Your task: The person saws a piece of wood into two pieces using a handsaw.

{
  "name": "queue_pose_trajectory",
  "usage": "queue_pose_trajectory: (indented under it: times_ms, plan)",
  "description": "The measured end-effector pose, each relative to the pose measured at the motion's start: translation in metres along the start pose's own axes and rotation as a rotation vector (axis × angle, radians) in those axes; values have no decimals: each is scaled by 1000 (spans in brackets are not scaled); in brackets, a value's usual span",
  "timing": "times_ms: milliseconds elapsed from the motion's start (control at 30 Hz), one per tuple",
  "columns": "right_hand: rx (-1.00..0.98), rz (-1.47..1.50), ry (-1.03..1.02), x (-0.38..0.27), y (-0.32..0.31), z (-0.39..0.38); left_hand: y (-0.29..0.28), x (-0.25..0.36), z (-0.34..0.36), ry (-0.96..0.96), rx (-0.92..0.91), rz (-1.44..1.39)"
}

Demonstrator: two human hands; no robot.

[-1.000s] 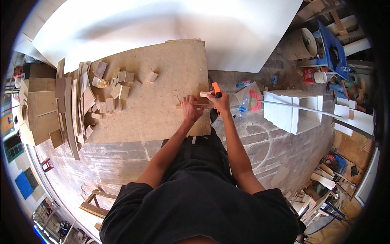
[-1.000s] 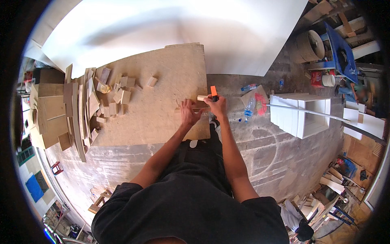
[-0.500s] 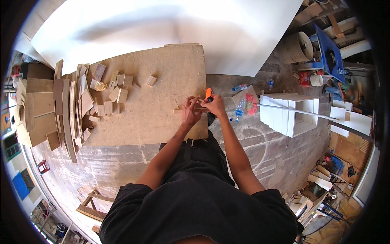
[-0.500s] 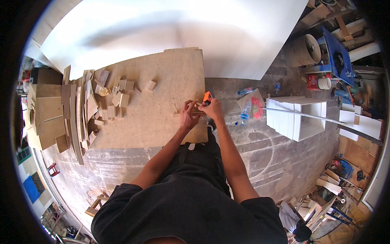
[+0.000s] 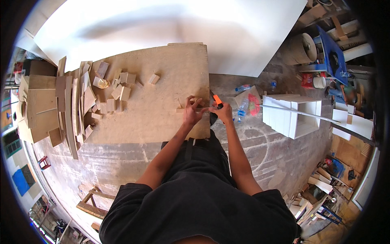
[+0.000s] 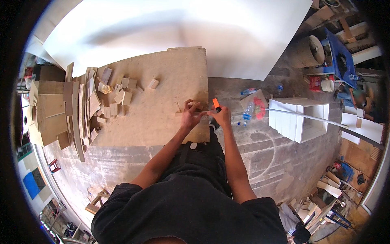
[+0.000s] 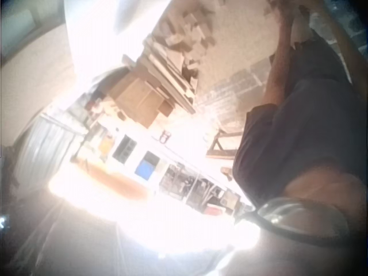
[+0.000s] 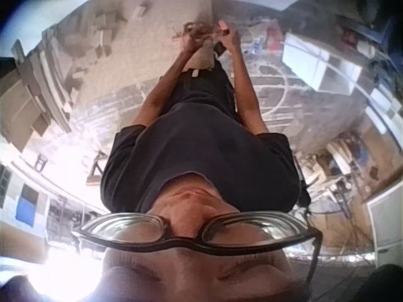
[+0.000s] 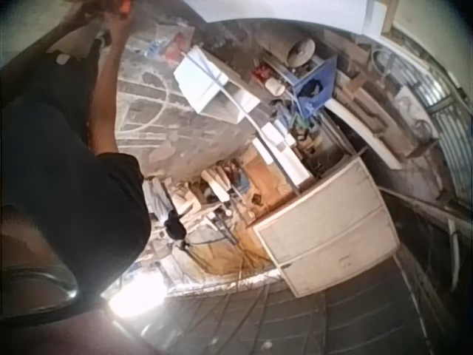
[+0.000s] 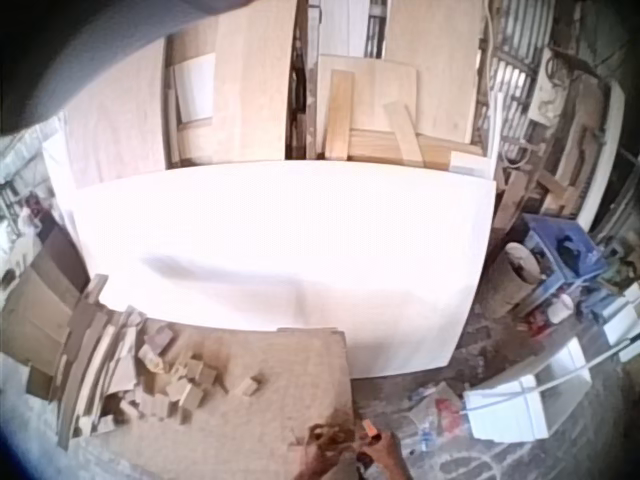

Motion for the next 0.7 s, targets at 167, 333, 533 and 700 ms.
queue_pose_trajectory:
  times_ms: [167,333,533,700]
  plan:
    - [50,-226,18,27,11,1,-1,14,4,148,4,85]
    - [114,-158,-56,23,15,-4,-23,10,6,86,73,50]
    - [69,-143,-54,6,15,4,-133,-45,18,67,444,308]
    - [27,-18,7,24,13,-1,-164,-30,18,-103,614,516]
Point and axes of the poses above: each hand's wrist, its own z-axis towards the middle knuckle, its own y-axis out of the palm, x = y × z, the point moved 8 cm from there along z, towards the middle knuckle, and after that the axes turned 12 degrees about -x, right-handed, at the moved point
